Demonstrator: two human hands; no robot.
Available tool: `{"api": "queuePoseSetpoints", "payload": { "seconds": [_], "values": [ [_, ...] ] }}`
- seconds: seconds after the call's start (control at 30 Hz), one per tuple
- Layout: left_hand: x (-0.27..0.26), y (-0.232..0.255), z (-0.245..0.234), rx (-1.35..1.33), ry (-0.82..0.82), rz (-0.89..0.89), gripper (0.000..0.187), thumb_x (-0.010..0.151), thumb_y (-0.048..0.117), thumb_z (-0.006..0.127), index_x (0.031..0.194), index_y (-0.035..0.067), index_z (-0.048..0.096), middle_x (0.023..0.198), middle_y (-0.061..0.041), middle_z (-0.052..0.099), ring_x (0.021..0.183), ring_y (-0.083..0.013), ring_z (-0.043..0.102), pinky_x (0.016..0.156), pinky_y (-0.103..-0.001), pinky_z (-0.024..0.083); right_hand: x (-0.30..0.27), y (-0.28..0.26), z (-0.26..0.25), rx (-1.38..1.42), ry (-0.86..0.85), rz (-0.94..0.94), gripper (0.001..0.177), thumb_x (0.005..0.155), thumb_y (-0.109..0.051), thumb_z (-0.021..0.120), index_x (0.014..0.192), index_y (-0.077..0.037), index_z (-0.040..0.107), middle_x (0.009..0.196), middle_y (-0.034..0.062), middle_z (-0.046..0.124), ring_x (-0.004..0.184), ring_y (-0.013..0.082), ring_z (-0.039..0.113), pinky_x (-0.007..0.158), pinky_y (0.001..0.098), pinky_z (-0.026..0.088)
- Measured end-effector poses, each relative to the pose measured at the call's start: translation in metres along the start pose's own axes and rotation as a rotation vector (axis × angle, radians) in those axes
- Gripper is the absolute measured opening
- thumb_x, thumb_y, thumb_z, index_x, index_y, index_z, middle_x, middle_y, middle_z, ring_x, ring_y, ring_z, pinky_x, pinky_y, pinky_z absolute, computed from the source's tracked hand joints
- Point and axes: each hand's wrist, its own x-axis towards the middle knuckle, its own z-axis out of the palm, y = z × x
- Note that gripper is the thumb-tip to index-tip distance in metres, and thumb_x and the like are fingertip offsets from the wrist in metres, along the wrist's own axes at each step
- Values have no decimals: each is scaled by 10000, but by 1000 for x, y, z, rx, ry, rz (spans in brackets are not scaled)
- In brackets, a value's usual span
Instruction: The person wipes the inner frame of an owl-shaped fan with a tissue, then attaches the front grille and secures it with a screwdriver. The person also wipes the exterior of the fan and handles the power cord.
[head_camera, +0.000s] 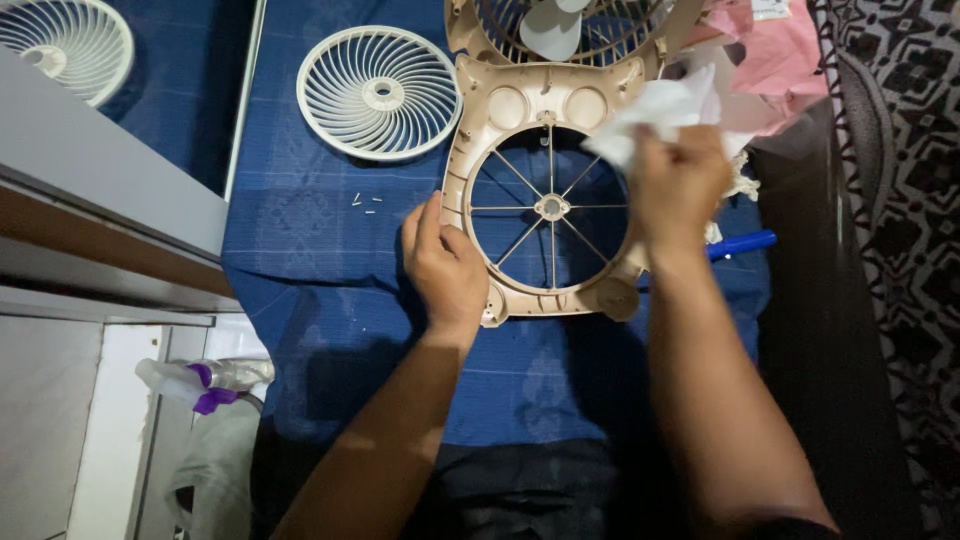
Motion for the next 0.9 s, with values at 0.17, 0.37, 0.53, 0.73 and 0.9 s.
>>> {"api": "queuePoseSetpoints", "payload": {
  "seconds": [0.17,0.37,0.53,0.73,0.9],
  "values": [
    [1,1,0,-15,-27,-33,317,924,-69,524,1203,-80,675,1149,-205,667,1043,-363,674,920,-414,551,2,-28,70,-260,-205,79,390,866,-279,860,684,30,709,693,242,653,658,411,644,642,507,492],
    [-2,0,4,-7,8,-44,313,935,-90,517,1207,-67,669,1164,-200,669,1048,-355,682,910,-405,568,-11,-26,76,-341,-445,-24,239,805,-202,825,749,16,746,778,254,694,747,437,676,741,510,541],
    [0,1,4,-20,6,6,334,927,-109,519,1227,-65,660,1166,-220,655,1051,-381,668,909,-426,558,14,-25,20,-202,-430,-26,282,833,-247,837,873,20,753,839,221,725,759,361,713,699,450,552],
    [-1,2,3,-11,-15,-13,339,922,-99,524,1227,-56,666,1163,-223,653,1053,-386,663,922,-433,552,16,-45,15,-268,-590,23,291,850,-284,829,873,-2,761,827,219,713,714,364,699,659,478,534],
    [1,-1,2,-15,-49,-38,339,918,-87,519,1224,-56,663,1165,-229,654,1056,-394,664,933,-434,550,-23,-54,69,-506,-568,-221,119,831,-110,712,819,5,745,932,216,710,812,421,698,705,511,562]
  ]
}}
